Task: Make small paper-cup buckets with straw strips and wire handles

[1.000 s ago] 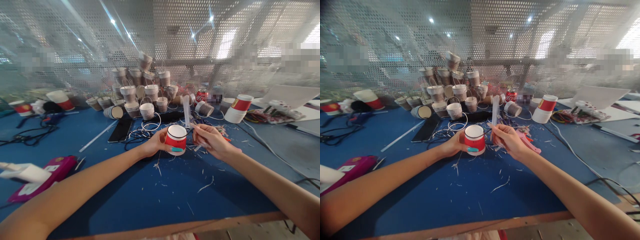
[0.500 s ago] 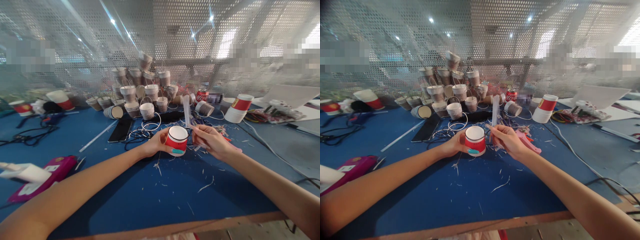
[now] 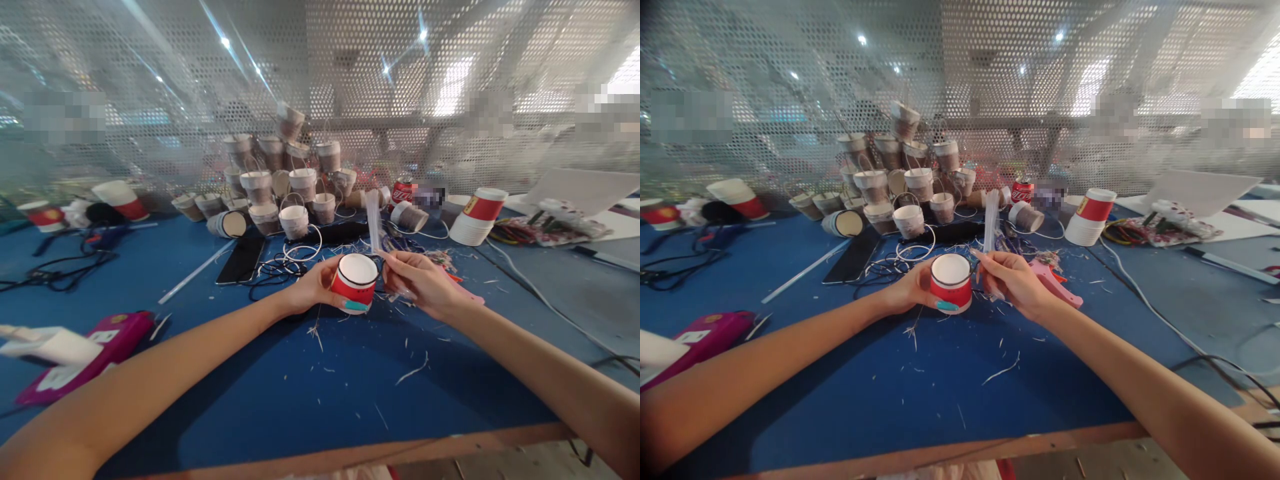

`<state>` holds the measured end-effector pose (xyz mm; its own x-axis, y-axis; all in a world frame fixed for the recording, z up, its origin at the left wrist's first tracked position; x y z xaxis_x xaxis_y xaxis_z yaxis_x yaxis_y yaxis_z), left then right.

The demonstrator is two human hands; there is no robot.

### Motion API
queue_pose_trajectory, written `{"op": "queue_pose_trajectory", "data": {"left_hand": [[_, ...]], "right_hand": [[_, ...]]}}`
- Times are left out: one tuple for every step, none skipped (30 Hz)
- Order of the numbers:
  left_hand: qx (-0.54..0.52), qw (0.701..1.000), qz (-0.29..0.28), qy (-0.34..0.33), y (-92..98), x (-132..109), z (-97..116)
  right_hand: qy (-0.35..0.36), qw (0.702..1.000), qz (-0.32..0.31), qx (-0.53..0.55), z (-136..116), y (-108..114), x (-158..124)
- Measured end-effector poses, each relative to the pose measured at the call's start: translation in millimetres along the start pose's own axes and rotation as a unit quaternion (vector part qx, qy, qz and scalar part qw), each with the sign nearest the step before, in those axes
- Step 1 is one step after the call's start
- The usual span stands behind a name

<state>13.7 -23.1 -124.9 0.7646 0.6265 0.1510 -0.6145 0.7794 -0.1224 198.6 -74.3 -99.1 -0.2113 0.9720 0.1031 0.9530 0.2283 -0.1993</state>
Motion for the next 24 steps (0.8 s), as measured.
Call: {"op": "queue_pose_trajectory", "data": {"left_hand": [[0.002, 1.000, 0.001, -0.001, 0.2, 0.0, -0.2], [0.004, 1.000, 0.002, -0.002, 0.5, 0.1, -0.4], [0.007, 1.000, 0.004, -0.003, 0.8, 0.2, -0.6], [0.011, 1.000, 0.005, -0.004, 1.0, 0.4, -0.8], [0.014, 1.000, 0.005, -0.005, 1.3, 0.5, -0.9], [0.016, 1.000, 0.004, -0.006, 1.4, 0.7, -1.0], [0.018, 1.000, 0.001, -0.006, 1.5, 0.9, -1.0], [0.019, 1.000, 0.000, -0.007, 1.5, 1.1, -0.9], [0.019, 1.000, -0.001, -0.007, 1.4, 1.2, -0.7], [0.019, 1.000, -0.001, -0.006, 1.1, 1.4, -0.3], [0.018, 1.000, 0.000, -0.003, 0.8, 1.4, 0.1], [0.018, 1.000, 0.002, -0.002, 0.4, 1.5, 0.6], [0.016, 1.000, 0.004, -0.001, -0.1, 1.5, 1.2], [0.014, 1.000, 0.005, 0.000, -0.5, 1.5, 1.7], [0.012, 1.000, 0.007, -0.001, -0.8, 1.5, 2.1], [0.011, 1.000, 0.008, -0.002, -1.1, 1.5, 2.5], [0.010, 1.000, 0.009, -0.002, -1.2, 1.5, 2.7], [0.010, 1.000, 0.010, -0.002, -1.2, 1.5, 2.8], [0.010, 1.000, 0.009, -0.001, -1.3, 1.5, 2.8], [0.010, 1.000, 0.007, 0.000, -1.3, 1.5, 2.8], [0.010, 1.000, 0.006, 0.000, -1.4, 1.6, 2.8], [0.009, 1.000, 0.005, -0.001, -1.4, 1.5, 2.9], [0.009, 1.000, 0.005, -0.002, -1.5, 1.5, 3.1], [0.009, 1.000, 0.006, -0.002, -1.5, 1.5, 3.2]], "right_hand": [[0.002, 1.000, -0.003, -0.002, -0.5, -0.5, -0.3], [0.005, 1.000, -0.008, -0.002, -0.9, -1.0, -0.7], [0.010, 1.000, -0.014, -0.001, -1.3, -1.5, -1.1], [0.017, 1.000, -0.021, 0.001, -1.6, -1.9, -1.6], [0.025, 0.999, -0.025, 0.000, -1.7, -2.2, -2.0], [0.032, 0.999, -0.025, -0.004, -1.7, -2.5, -2.4], [0.035, 0.999, -0.021, -0.013, -1.5, -2.6, -2.7], [0.037, 0.999, -0.012, -0.024, -1.2, -2.7, -2.9], [0.037, 0.999, 0.001, -0.038, -0.8, -2.7, -2.9], [0.037, 0.998, 0.014, -0.051, -0.3, -2.8, -2.7], [0.038, 0.997, 0.027, -0.063, 0.0, -3.0, -2.3], [0.043, 0.996, 0.037, -0.074, 0.1, -3.3, -1.9], [0.050, 0.994, 0.044, -0.082, 0.2, -3.6, -1.4], [0.057, 0.993, 0.050, -0.089, 0.2, -4.1, -0.9], [0.064, 0.992, 0.055, -0.095, 0.3, -4.5, -0.4], [0.072, 0.991, 0.058, -0.099, 0.3, -5.0, 0.1], [0.079, 0.990, 0.061, -0.103, 0.5, -5.3, 0.4], [0.084, 0.989, 0.064, -0.106, 0.9, -5.5, 0.7], [0.090, 0.988, 0.067, -0.110, 1.4, -5.5, 1.0], [0.097, 0.986, 0.069, -0.113, 2.0, -5.4, 1.2], [0.103, 0.985, 0.070, -0.117, 2.7, -5.1, 1.4], [0.109, 0.984, 0.072, -0.120, 3.4, -4.7, 1.5], [0.113, 0.983, 0.074, -0.124, 4.0, -4.3, 1.6], [0.116, 0.982, 0.076, -0.127, 4.4, -4.1, 1.7]]}}
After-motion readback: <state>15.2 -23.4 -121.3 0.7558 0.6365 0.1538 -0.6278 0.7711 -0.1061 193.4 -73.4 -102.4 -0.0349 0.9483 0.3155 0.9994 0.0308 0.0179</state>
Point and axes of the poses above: each hand's wrist, its own x-axis towards the middle knuckle, its own y-axis out of the back of the hand, z = x × y, the point moved 2 cm from there along x, towards the middle knuckle, and after that the axes turned 4 degrees about x, right-handed, at the moved point
